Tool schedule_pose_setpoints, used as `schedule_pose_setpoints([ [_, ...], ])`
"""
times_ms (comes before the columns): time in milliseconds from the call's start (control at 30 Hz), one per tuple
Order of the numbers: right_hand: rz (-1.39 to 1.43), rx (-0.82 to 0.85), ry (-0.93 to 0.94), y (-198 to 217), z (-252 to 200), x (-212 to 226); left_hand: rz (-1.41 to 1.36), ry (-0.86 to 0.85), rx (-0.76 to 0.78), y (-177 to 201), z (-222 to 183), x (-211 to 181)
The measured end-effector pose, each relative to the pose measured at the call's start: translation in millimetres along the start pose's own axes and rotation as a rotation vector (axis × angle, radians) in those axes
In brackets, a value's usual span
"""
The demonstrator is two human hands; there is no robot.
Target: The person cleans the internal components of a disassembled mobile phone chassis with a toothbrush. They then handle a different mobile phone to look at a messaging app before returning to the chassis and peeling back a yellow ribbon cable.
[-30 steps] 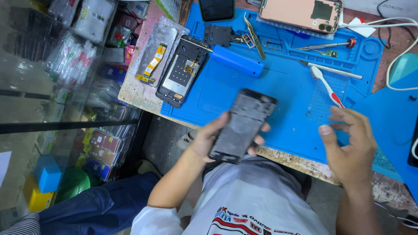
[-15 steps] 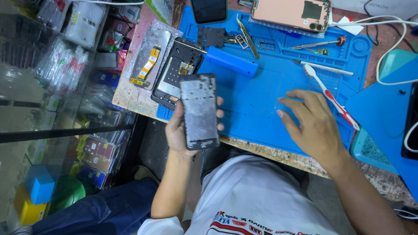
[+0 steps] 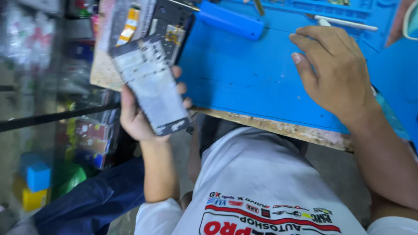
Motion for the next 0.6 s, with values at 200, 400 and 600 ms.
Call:
schedule_pose_setpoints([
  [200, -0.335, -0.037, -0.273, 23, -52, -26, -0.001, 0.060, -0.022, 3, 1, 17],
  [400, -0.300, -0.042, -0.398, 20, -77, -28, 0.053, 0.092, -0.021, 3, 24, 45],
  [600, -0.200, -0.081, -0.527, 45, -109, -24, 0.077, 0.097, -0.048, 1, 32, 46],
])
Point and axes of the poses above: each hand's wrist, its own z-axis towards the middle knuckle, its own y-axis out of the back of the hand, x = y × z, the point moved 5 cm from there along z, towards the middle knuckle, and after that the axes turned 11 degrees about z, right-handed, at the moved point
